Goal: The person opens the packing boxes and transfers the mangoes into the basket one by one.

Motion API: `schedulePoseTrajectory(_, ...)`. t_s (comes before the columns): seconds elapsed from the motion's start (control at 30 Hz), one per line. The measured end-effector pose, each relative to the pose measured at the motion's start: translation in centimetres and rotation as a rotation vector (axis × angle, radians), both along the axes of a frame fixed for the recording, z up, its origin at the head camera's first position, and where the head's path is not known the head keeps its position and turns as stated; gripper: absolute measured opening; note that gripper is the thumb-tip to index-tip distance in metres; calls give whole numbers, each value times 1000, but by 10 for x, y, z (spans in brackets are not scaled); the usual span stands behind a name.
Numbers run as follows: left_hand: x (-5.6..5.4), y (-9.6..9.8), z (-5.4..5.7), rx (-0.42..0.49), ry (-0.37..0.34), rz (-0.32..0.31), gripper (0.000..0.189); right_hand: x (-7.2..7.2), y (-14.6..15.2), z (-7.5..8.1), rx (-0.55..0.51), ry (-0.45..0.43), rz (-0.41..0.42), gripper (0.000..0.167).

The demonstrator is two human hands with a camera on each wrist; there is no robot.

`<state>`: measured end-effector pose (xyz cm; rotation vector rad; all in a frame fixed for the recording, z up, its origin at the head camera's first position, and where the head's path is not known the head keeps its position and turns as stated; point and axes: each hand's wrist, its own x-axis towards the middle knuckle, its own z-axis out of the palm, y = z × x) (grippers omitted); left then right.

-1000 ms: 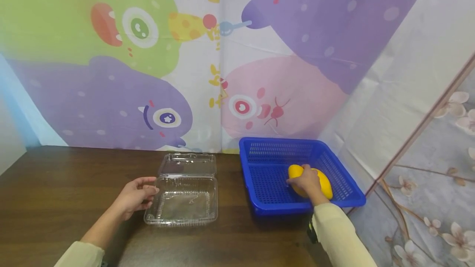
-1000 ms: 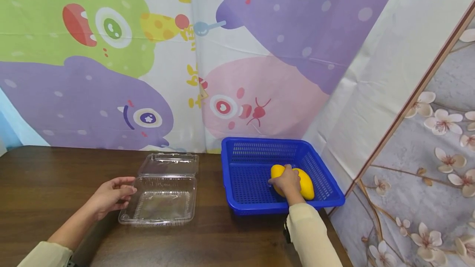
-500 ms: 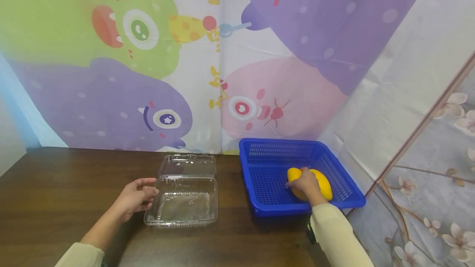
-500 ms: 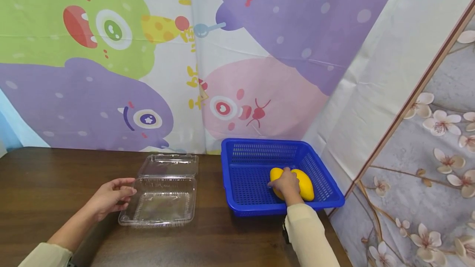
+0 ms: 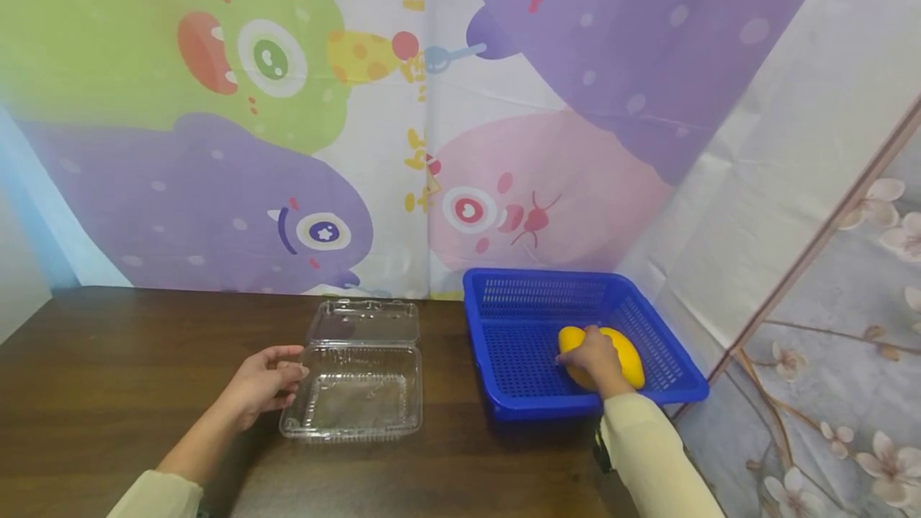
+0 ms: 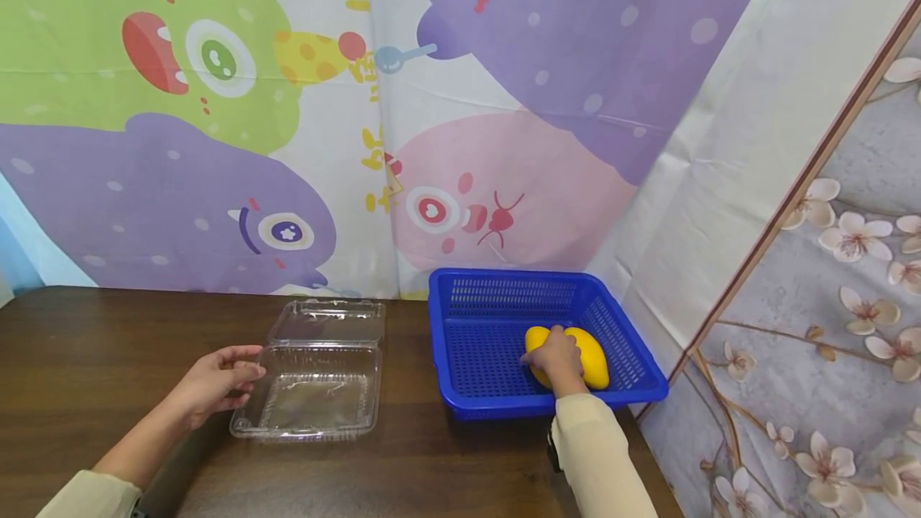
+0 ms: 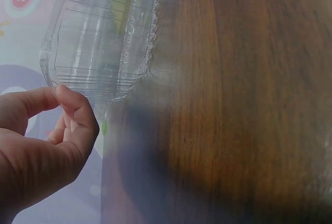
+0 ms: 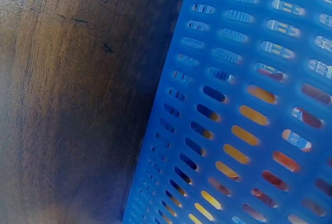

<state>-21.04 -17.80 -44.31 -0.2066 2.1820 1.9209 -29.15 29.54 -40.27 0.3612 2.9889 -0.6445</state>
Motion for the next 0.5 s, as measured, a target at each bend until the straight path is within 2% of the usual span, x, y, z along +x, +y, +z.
schedulePoseTrajectory(0.5, 0, -2, -2, 1, 7, 3, 56, -2, 1, 1, 39, -53, 9, 90)
